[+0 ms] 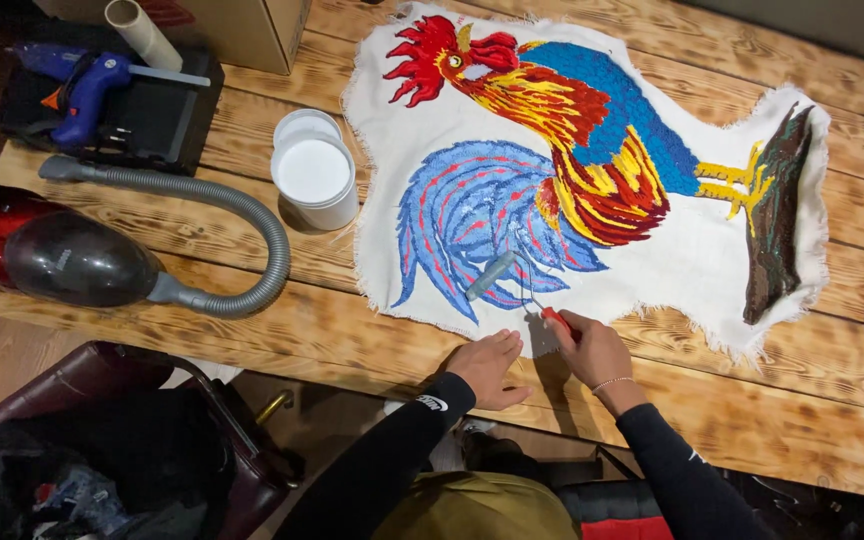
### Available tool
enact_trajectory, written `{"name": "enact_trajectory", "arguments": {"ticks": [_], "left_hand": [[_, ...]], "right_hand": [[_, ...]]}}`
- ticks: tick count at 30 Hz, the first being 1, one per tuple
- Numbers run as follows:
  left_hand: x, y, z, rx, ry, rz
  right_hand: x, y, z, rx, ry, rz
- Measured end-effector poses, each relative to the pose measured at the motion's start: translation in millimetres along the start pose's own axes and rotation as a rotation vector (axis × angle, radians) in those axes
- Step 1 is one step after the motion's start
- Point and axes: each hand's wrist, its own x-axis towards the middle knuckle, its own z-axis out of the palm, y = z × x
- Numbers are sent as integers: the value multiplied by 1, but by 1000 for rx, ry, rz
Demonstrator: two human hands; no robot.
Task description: Applying adhesive to the back of a tufted rooster-shaped rug using a small roller.
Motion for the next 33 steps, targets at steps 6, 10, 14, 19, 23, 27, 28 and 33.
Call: {"name": "enact_trajectory", "arguments": {"ticks": [6,10,14,19,23,27,28,33], "left_hand": [[-6,19,-44,54,-187,-90],[0,6,-20,45,-148,-49],[5,-13,12,25,95,101],[-2,9,-25,16,-50,3],[-5,12,-39,3,-90,-5],[-13,3,-39,-104,-1,44],[-18,4,-46,-102,4,37],[-35,9,-86,-209,0,-159]], "right_hand": [[25,-28,27,25,87,-89],[11,-17,27,57,128,-122],[-14,2,26,103,67,10],[24,-28,40,156,101,-29],[50,-79,35,353,152,-60],[59,-136,13,591,211,-179],[61,-150,11,593,206,-186],[57,-214,-1,229,426,-647]]}}
